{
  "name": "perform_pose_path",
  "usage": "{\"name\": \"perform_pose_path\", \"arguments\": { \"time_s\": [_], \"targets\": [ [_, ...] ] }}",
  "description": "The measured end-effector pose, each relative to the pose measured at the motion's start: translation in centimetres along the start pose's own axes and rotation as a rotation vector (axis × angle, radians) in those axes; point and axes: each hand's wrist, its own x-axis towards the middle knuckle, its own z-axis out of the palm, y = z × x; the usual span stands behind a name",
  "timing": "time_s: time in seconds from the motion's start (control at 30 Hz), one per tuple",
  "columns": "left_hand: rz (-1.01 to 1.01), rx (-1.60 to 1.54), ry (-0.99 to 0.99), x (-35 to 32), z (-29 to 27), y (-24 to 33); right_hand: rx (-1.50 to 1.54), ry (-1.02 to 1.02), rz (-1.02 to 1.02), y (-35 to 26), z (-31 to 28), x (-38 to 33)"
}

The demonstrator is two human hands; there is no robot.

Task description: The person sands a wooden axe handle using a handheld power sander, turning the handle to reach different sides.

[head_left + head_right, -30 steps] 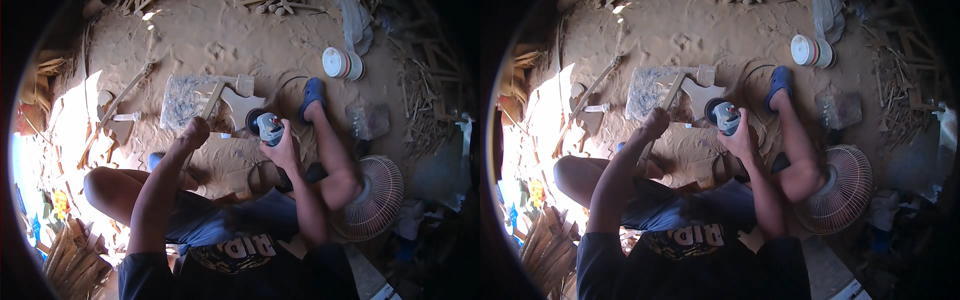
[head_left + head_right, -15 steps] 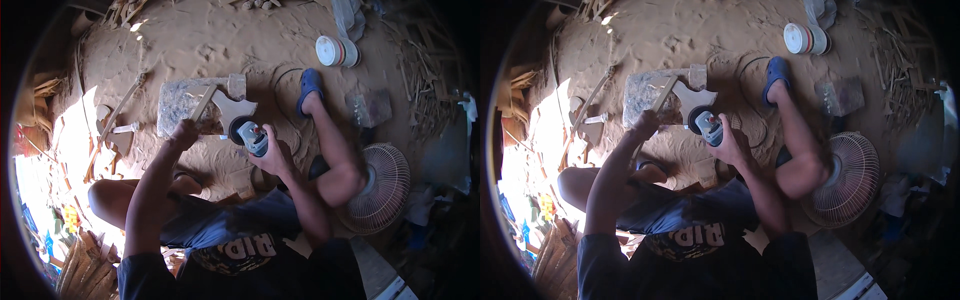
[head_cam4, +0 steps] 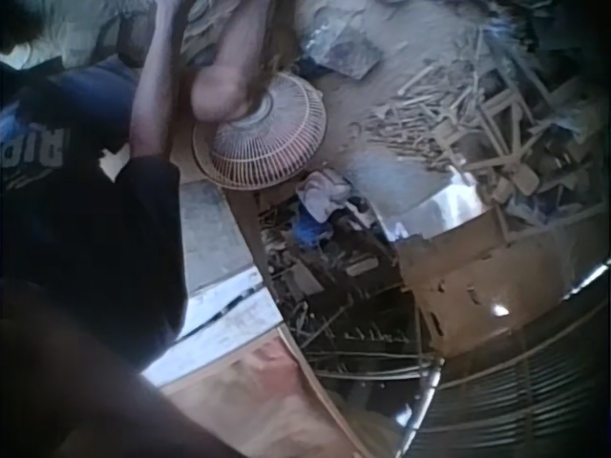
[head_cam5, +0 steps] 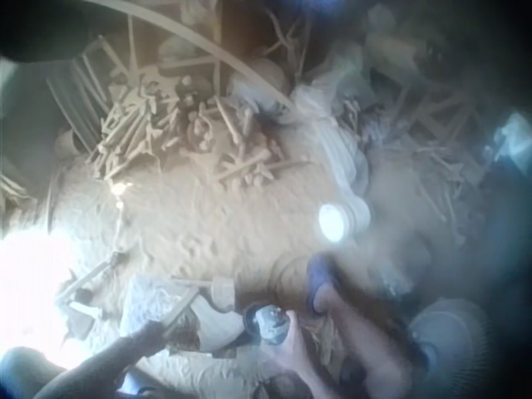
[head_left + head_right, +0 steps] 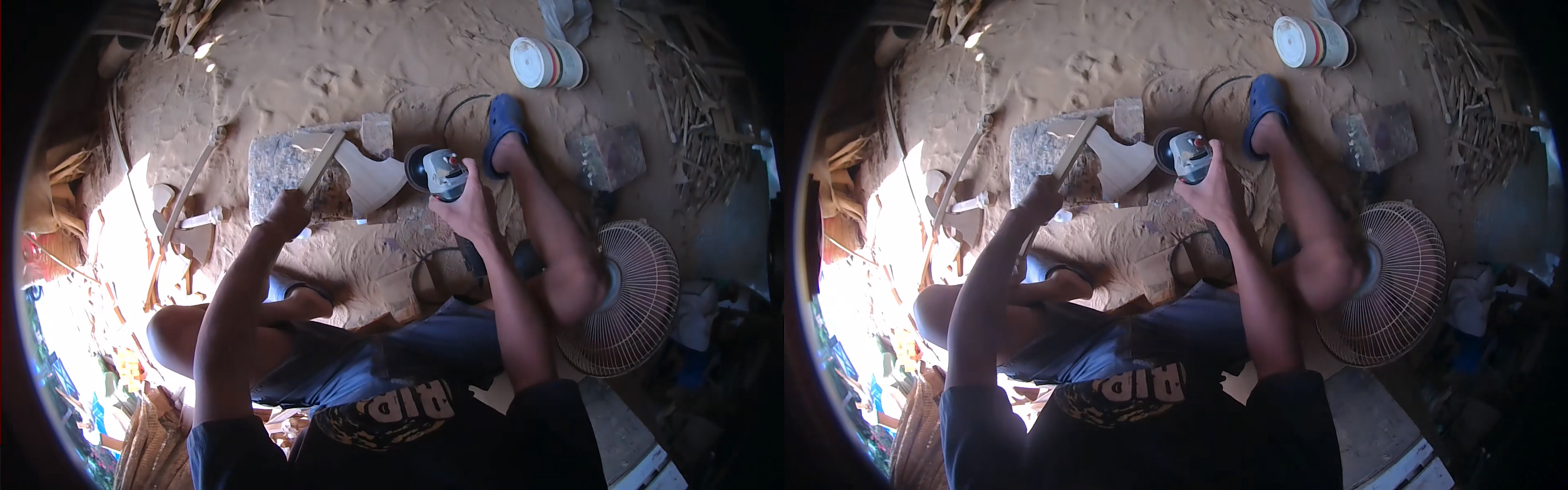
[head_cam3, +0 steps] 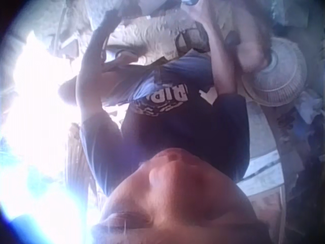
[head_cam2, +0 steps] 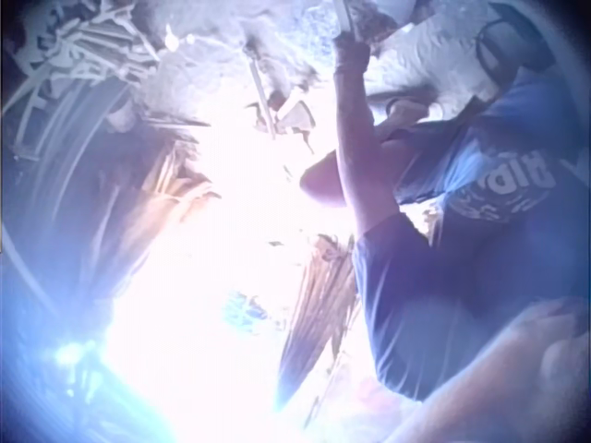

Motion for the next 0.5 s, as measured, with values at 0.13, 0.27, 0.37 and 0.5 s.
{"name": "perform_pose_path", "arguments": {
  "time_s": [0.13,0.27,0.37,0.5],
  "targets": [
    [-0.085,-0.126,-0.014,-0.6,-0.3,-0.1,0.127,0.021,0.016,0.1,-0.2,0.3],
    [0.187,0.451,-0.058,-0.2,-3.8,2.3,0.014,-0.148,-0.006,-1.5,-1.4,-2.1],
    [-0.399,-0.574,-0.045,-0.4,-4.5,2.4,-0.036,-0.273,0.068,-1.9,-1.4,-2.2],
    [-0.24,-0.383,-0.072,-1.2,-4.3,1.7,0.016,-0.158,-0.022,-1.5,-0.4,-1.0]
  ]
}}
